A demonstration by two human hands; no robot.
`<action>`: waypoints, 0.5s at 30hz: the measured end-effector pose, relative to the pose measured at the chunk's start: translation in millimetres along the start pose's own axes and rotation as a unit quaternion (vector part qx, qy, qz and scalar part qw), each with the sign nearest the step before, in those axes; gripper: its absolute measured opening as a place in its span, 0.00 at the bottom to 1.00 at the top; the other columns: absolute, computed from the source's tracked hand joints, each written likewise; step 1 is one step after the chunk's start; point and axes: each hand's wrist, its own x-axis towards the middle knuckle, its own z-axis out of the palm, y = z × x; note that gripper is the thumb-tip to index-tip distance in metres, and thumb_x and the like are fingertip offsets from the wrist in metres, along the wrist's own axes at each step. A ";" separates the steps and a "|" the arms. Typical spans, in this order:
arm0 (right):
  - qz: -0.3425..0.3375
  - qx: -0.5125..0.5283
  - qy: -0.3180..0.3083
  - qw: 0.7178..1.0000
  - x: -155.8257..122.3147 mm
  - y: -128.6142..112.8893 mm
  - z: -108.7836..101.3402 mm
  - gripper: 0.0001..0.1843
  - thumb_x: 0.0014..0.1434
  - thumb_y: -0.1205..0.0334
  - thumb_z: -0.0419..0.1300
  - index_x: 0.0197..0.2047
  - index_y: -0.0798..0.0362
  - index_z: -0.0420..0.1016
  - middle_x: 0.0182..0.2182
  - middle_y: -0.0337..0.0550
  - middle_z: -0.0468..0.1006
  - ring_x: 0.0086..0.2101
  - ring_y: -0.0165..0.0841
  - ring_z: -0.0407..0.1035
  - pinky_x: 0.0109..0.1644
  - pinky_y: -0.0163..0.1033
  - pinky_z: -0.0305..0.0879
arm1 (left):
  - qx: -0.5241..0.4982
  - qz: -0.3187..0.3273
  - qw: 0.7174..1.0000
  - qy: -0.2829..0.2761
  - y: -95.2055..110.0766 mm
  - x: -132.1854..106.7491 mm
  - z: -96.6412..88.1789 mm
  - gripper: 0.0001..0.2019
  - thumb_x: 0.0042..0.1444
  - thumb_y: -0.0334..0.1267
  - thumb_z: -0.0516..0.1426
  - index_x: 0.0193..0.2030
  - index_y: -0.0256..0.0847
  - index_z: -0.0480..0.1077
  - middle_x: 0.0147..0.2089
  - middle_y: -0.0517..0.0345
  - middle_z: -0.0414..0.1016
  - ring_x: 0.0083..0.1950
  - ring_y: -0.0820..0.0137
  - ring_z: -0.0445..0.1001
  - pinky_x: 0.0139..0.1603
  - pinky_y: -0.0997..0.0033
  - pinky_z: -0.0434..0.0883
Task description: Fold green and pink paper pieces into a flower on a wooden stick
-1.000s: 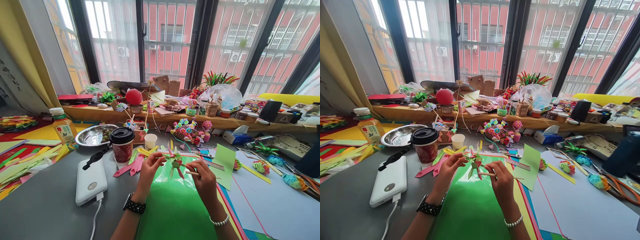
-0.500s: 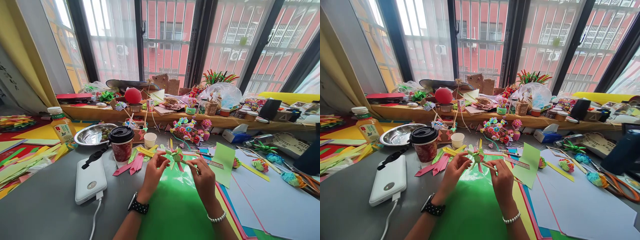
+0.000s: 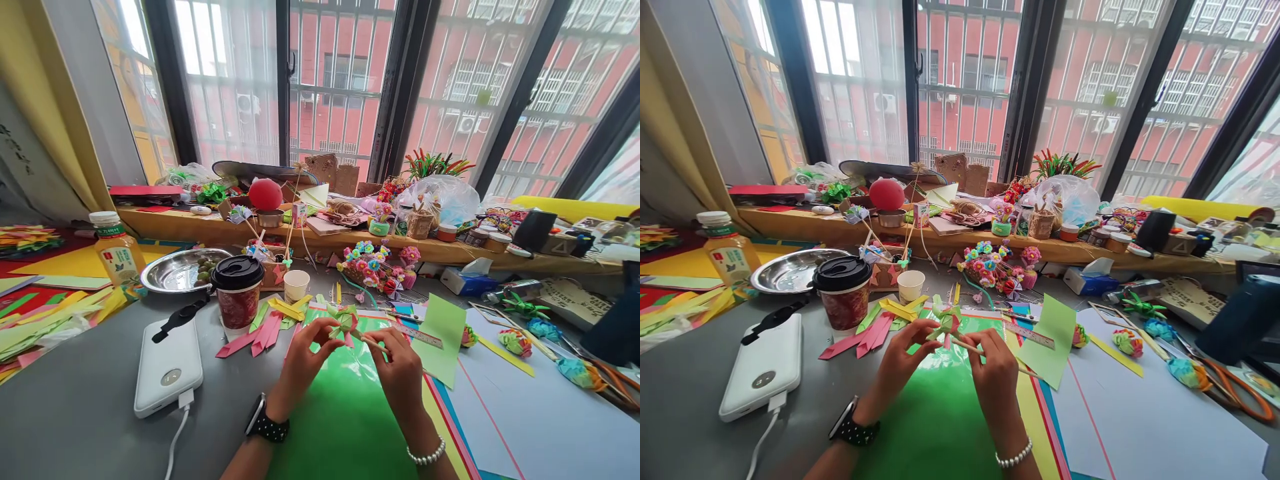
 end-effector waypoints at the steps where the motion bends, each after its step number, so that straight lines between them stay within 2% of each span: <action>1: -0.001 0.006 -0.002 1.000 0.6 -1.1 -0.5 0.11 0.58 0.61 0.52 0.28 0.54 0.72 0.24 0.40 0.73 0.26 0.30 0.69 0.28 0.32 0.63 | -0.008 0.000 1.000 -0.001 0.6 0.0 -0.2 0.10 0.48 0.42 0.57 0.35 0.40 0.69 0.26 0.62 0.69 0.26 0.74 0.69 0.29 0.75 0.68; 5: -0.003 0.056 -0.051 0.997 2.2 -4.2 -3.4 0.11 0.57 0.60 0.53 0.28 0.53 0.73 0.24 0.40 0.73 0.25 0.30 0.68 0.28 0.32 0.64 | -0.052 -0.052 0.997 0.020 2.1 0.9 -2.0 0.11 0.49 0.45 0.55 0.30 0.39 0.69 0.19 0.65 0.66 0.21 0.76 0.66 0.24 0.78 0.65; 8: -0.008 0.115 -0.114 0.987 2.1 -3.9 -6.1 0.08 0.54 0.57 0.57 0.33 0.53 0.73 0.28 0.41 0.72 0.27 0.30 0.69 0.27 0.32 0.66 | -0.072 -0.105 0.991 0.038 0.7 2.4 -4.7 0.14 0.47 0.48 0.55 0.24 0.38 0.67 0.14 0.67 0.59 0.17 0.78 0.60 0.20 0.79 0.60; 12: -0.027 0.162 -0.158 0.974 2.0 -3.6 -8.2 0.14 0.53 0.59 0.59 0.44 0.51 0.71 0.33 0.43 0.72 0.30 0.30 0.69 0.28 0.32 0.68 | -0.119 -0.153 0.981 0.002 -1.0 4.0 -6.5 0.17 0.47 0.51 0.54 0.22 0.37 0.66 0.13 0.67 0.58 0.16 0.78 0.58 0.18 0.79 0.57; 15: -0.053 0.177 -0.164 0.969 3.2 -6.4 -8.7 0.09 0.56 0.64 0.56 0.41 0.50 0.73 0.32 0.42 0.72 0.31 0.30 0.69 0.32 0.34 0.68 | -0.137 -0.178 0.974 -0.030 -1.1 4.5 -5.2 0.19 0.46 0.53 0.54 0.20 0.37 0.65 0.12 0.67 0.57 0.15 0.79 0.56 0.17 0.79 0.55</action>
